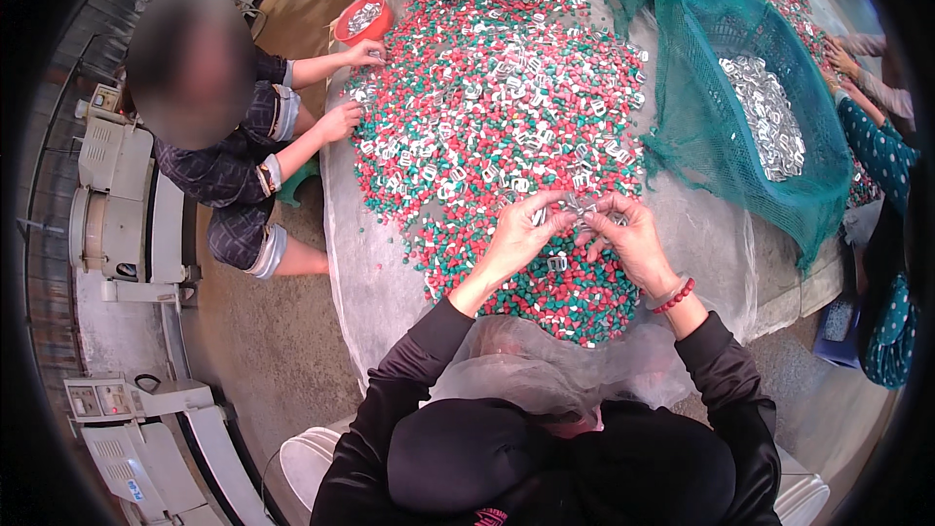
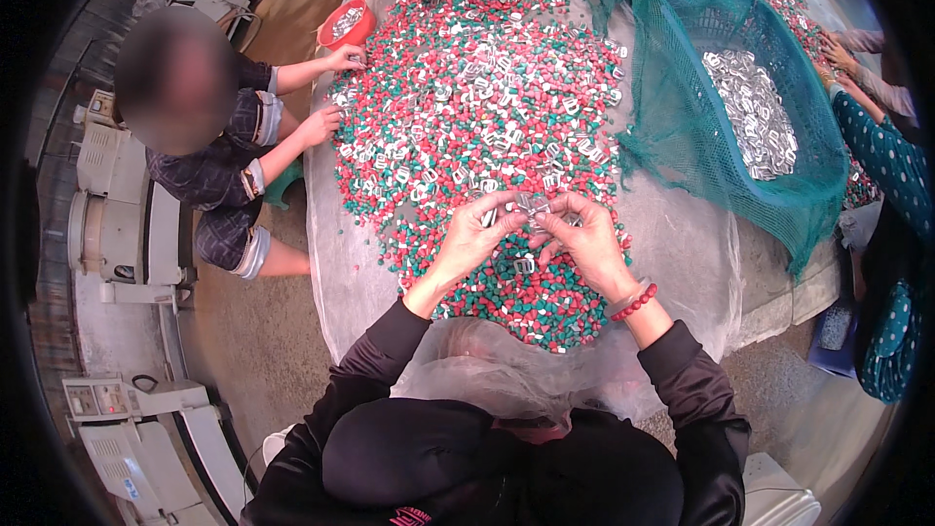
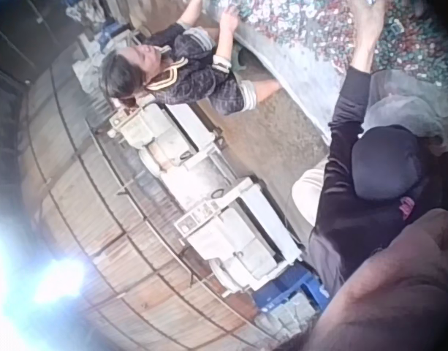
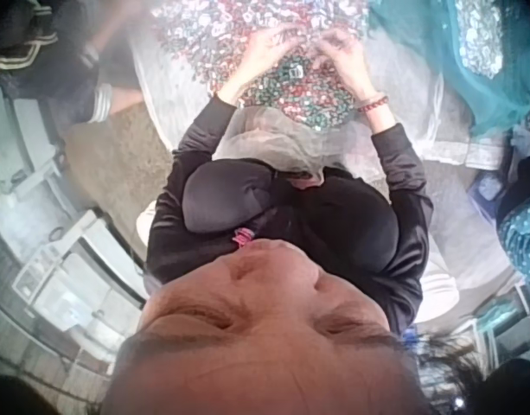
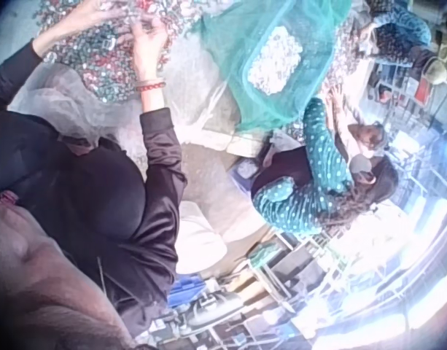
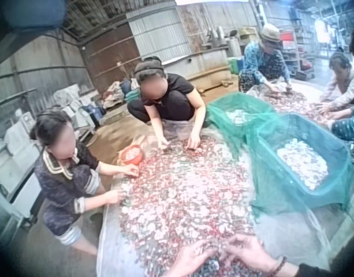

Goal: The person sits on the floor and sorts small red, green, and white plastic pieces by hand, picking them from a large pile and placing them into a mesh bag. Other workers are also sorting nearby.

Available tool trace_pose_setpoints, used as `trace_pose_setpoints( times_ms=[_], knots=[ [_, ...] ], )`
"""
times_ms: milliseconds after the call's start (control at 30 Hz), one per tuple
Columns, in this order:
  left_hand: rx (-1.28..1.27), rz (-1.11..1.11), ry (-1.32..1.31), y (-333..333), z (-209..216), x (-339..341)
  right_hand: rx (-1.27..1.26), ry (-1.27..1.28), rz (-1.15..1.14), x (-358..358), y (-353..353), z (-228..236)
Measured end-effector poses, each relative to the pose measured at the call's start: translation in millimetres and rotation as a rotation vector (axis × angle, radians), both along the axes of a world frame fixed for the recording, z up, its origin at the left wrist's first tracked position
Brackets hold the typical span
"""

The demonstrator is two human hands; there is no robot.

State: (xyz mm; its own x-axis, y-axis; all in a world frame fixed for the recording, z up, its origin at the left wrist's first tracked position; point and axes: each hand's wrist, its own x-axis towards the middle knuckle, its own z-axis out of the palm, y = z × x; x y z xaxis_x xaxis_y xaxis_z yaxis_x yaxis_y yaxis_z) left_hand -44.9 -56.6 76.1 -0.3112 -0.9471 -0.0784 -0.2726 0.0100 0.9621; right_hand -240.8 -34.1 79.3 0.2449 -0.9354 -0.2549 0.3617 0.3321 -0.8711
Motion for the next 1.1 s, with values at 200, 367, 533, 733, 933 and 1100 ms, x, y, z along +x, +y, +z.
trace_pose_setpoints(
  times_ms=[200,367,533,733,933,1100],
  knots=[
    [-0.15,0.008,-0.09,3,8,-4,0.217,-0.231,0.008,-3,0,-6],
    [-0.725,0.009,-0.255,4,5,-5,0.373,-0.451,-0.056,2,-4,-8],
    [-0.695,-0.011,-0.42,-2,5,5,0.062,-0.253,-0.12,4,-3,6],
    [-0.526,-0.058,-0.406,-11,24,15,-0.523,0.79,-0.008,-13,-8,17],
    [-0.405,-0.306,-0.563,0,25,-5,-0.041,0.31,0.068,-10,-9,14],
    [-0.515,-0.222,-0.469,3,21,-4,0.139,-0.031,0.001,-17,-11,6]
  ],
)
